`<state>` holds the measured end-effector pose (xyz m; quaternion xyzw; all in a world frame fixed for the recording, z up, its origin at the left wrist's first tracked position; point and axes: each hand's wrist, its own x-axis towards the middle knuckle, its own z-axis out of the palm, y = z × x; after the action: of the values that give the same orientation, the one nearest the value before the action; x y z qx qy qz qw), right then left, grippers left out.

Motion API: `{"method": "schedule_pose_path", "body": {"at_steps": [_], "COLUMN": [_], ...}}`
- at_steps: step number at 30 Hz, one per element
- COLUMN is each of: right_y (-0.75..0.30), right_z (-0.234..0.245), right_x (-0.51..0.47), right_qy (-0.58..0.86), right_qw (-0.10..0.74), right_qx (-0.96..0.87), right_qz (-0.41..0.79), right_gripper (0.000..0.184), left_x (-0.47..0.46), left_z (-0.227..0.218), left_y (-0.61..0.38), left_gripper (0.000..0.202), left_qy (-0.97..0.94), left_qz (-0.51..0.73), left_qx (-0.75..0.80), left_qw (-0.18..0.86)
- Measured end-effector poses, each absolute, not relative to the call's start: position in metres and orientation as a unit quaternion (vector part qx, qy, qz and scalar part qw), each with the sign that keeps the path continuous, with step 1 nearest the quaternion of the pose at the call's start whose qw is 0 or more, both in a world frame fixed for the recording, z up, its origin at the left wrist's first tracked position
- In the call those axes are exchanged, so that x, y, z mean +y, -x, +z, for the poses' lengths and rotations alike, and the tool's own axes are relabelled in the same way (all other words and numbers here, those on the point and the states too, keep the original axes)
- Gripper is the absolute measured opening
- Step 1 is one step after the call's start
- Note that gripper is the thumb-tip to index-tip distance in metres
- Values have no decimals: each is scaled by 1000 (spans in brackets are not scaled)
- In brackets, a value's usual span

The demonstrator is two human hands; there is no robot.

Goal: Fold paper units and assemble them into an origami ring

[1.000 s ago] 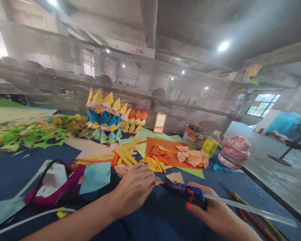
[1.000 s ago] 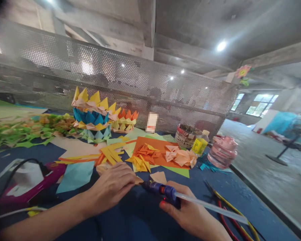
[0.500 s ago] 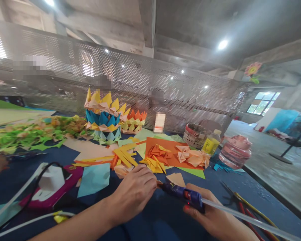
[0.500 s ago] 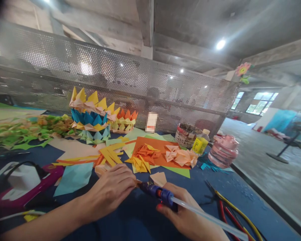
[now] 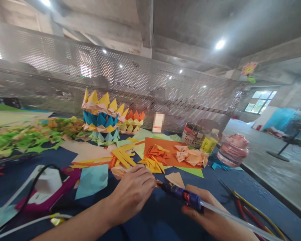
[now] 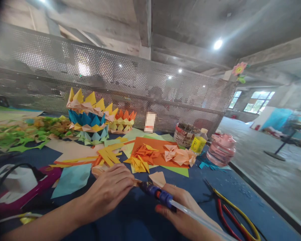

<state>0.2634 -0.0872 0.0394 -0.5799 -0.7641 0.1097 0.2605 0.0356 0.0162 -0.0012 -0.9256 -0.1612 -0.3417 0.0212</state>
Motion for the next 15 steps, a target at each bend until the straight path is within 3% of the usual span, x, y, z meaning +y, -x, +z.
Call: {"method": "schedule_pose_path", "body": {"at_steps": [8,15], "right_y": [-265,-271], "right_z": [39,40], "right_x": [-90,-91], "right_qy": [587,594], "right_qw": [256,233], "right_qx": [-761,-760], "right_qz": [103,121], "right_gripper": [14,20], "left_x": [15,15], "left_z": [-1,-2], "left_y": [-35,-36], "left_gripper": [20,20], "left_qy": [922,917], "left_qz": [-352,-363], "left_qx": [-160,-162], "left_qw": [14,14]}}
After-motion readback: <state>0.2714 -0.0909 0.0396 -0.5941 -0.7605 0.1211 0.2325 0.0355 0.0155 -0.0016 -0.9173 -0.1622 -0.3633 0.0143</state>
